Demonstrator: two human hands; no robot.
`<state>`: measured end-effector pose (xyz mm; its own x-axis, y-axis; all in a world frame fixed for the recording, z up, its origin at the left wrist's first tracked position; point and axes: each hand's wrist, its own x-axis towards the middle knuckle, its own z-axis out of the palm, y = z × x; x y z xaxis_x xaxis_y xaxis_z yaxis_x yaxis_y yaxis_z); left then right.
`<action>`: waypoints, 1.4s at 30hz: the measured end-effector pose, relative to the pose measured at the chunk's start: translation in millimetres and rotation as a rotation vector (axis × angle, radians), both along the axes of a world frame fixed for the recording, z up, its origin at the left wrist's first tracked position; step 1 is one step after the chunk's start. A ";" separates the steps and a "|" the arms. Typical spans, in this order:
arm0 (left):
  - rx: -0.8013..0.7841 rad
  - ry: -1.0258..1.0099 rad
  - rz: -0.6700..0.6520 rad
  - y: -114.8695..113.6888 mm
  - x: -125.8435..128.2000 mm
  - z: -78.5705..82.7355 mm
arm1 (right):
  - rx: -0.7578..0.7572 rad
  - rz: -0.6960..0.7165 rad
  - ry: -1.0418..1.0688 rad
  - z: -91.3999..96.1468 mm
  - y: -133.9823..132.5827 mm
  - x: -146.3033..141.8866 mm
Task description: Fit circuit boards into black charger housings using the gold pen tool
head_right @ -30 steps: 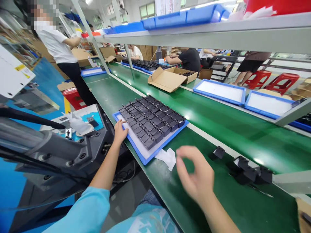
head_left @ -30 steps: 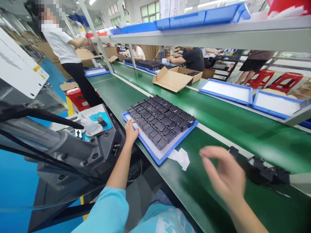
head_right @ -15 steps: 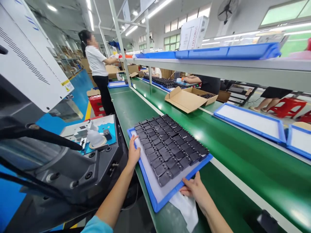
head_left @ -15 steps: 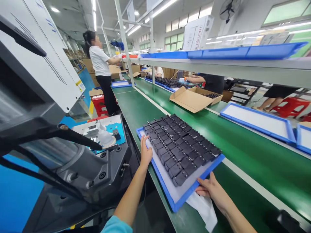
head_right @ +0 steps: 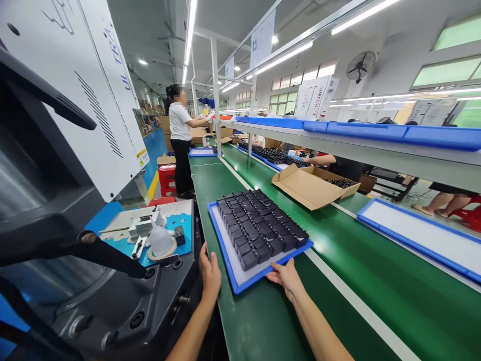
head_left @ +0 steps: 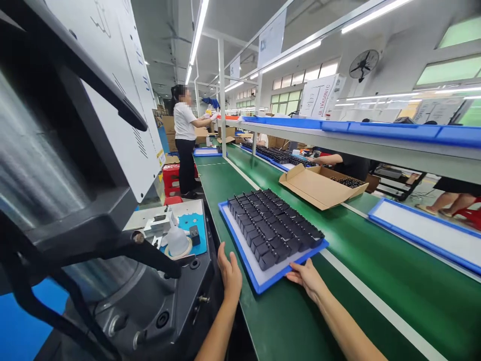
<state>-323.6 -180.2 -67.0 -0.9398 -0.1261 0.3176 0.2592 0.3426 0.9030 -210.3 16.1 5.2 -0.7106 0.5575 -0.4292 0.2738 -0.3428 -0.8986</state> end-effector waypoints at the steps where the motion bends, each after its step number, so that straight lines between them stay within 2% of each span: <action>1: -0.017 0.017 -0.012 2.0 1.4 -1.9 | 0.004 0.003 0.000 -1.7 -1.3 -20.8; 6: -0.225 0.029 -0.104 8.0 0.6 -1.0 | 0.027 0.043 -0.005 -9.4 -10.5 -132.8; 11: -0.422 -0.052 -0.132 10.7 1.5 1.2 | 0.128 0.172 0.045 -2.5 -15.7 -233.3; 14: -0.492 -0.085 -0.139 11.8 1.7 1.8 | 0.252 0.306 0.110 0.8 -19.3 -266.0; 18: -0.556 -0.091 -0.138 12.7 0.7 5.3 | 0.513 0.526 0.172 -4.2 -29.9 -273.5; 22: -0.629 -0.084 -0.122 13.2 1.0 12.2 | 0.815 0.751 0.147 -13.6 -42.3 -249.5; 25: -0.698 -0.068 -0.121 13.0 1.6 15.9 | 1.011 0.860 0.112 -18.3 -43.8 -215.7; 28: -0.757 -0.024 -0.104 12.5 1.1 16.9 | 1.142 0.936 0.082 -18.9 -36.7 -175.1; 33: -0.822 0.041 -0.096 13.8 2.5 19.3 | 1.236 0.976 0.010 -13.6 -24.8 -101.9; 37: -0.856 0.080 -0.113 15.9 8.7 23.4 | 1.260 0.984 -0.026 -7.9 -28.8 -34.8; 42: -0.925 0.268 -0.360 16.8 6.7 24.6 | 1.238 1.050 -0.043 2.5 -28.6 51.6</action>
<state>-316.8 -163.4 -42.4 -0.7572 0.5497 0.3527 0.6385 0.7368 0.2224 -158.7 -12.5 7.7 -0.9806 -0.1385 -0.1390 -0.0613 0.8891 -0.4535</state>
